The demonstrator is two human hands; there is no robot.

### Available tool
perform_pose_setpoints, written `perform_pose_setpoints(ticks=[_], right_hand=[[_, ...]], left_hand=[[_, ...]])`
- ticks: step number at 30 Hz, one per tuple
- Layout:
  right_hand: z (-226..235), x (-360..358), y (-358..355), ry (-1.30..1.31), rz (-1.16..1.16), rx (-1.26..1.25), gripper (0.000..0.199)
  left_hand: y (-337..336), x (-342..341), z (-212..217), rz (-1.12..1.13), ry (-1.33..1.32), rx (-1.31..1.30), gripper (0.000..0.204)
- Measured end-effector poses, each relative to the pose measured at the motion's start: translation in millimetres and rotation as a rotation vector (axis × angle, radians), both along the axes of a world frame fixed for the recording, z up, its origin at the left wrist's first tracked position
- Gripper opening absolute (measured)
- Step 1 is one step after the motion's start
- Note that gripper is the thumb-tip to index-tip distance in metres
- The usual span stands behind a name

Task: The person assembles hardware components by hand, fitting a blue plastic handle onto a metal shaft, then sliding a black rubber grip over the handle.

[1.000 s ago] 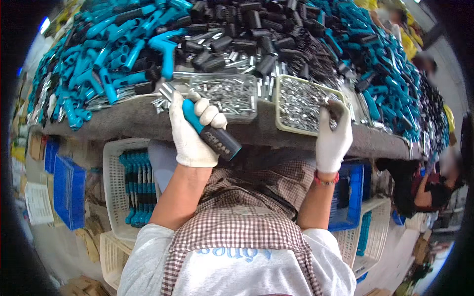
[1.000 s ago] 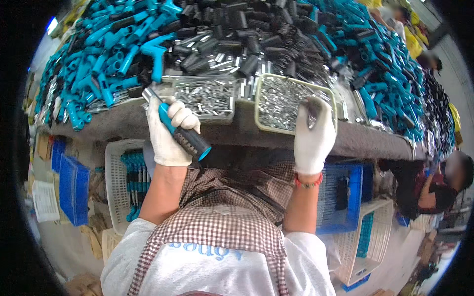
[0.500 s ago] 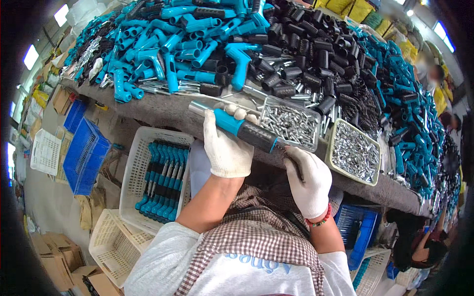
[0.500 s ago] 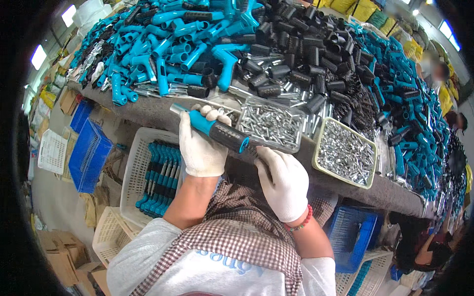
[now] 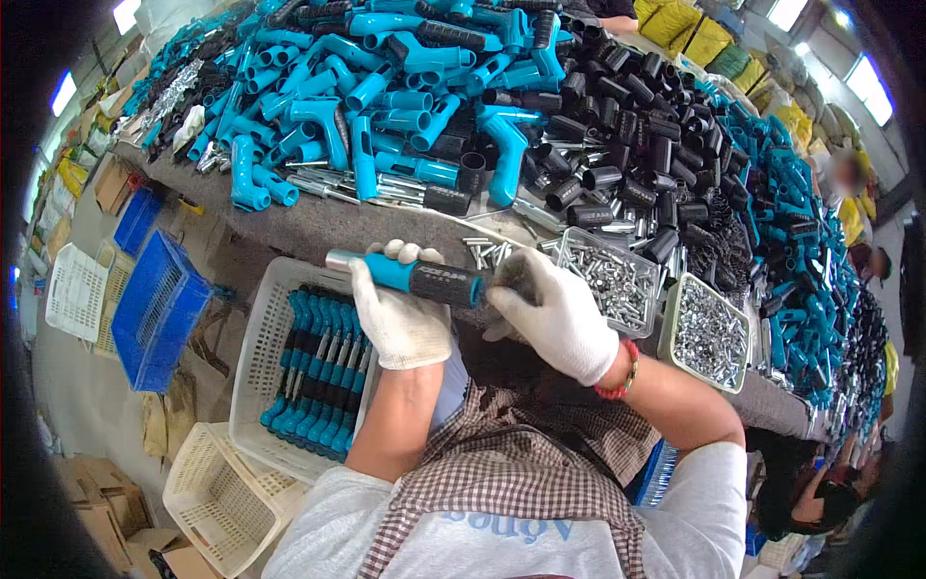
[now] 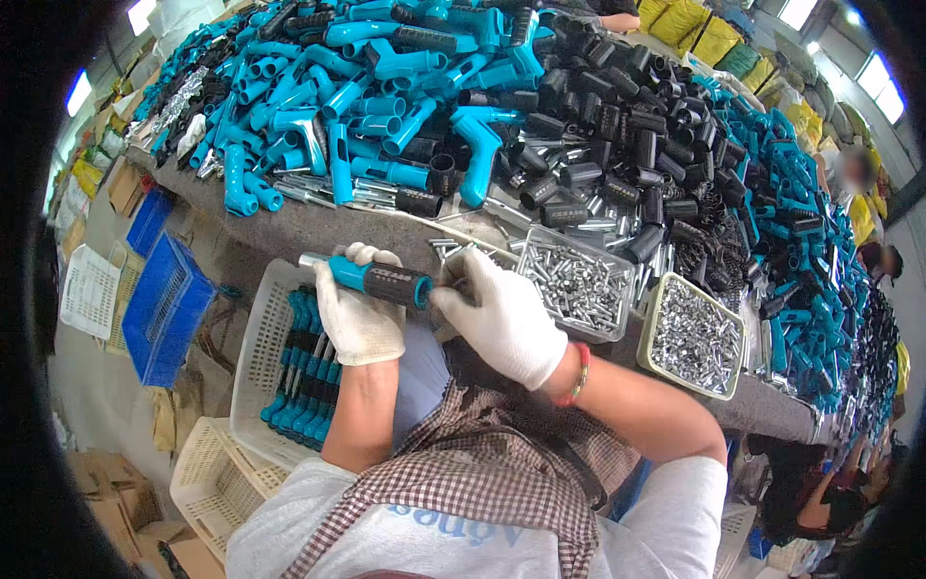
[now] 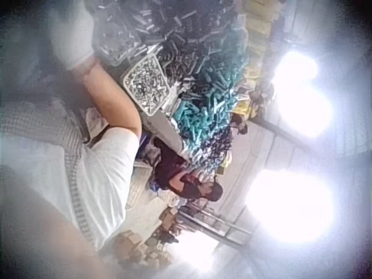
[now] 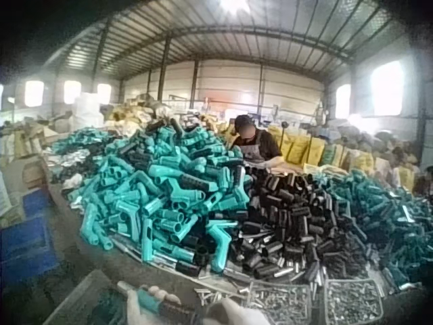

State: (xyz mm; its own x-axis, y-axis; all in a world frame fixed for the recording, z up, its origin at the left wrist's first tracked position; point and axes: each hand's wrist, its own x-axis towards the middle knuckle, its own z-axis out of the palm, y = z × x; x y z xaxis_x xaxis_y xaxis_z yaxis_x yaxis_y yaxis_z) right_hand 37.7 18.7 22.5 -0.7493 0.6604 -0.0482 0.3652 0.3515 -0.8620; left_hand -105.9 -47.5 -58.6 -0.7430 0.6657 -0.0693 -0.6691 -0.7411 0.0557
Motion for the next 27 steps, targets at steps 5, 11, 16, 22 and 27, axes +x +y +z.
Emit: perform_pose_setpoints(ticks=[5,11,16,22,27], right_hand=[[-6.5,-34.0,53.6,-0.005,0.171,0.469,0.042],[-12.3,-93.8,139.2,-0.637,-0.074,0.626,0.076],[-24.7,-112.5,171.5,-0.542,-0.188,0.574,0.085],[4.0,-52.4,174.2,0.020,-0.186,0.129,0.066],[24.4,25.4,69.7,0.390,-0.186,-0.201,0.055]], left_hand=[[-2.2,-22.4,-16.6,0.020,-0.019,-0.001,0.029],[6.8,-14.4,-25.6,0.002,-0.011,-0.052,0.029],[6.1,-19.8,-24.6,-0.029,-0.012,-0.060,0.029],[7.5,-20.8,-25.8,-0.046,-0.002,-0.050,0.029],[1.4,-22.5,-25.9,-0.052,-0.016,-0.048,0.033]])
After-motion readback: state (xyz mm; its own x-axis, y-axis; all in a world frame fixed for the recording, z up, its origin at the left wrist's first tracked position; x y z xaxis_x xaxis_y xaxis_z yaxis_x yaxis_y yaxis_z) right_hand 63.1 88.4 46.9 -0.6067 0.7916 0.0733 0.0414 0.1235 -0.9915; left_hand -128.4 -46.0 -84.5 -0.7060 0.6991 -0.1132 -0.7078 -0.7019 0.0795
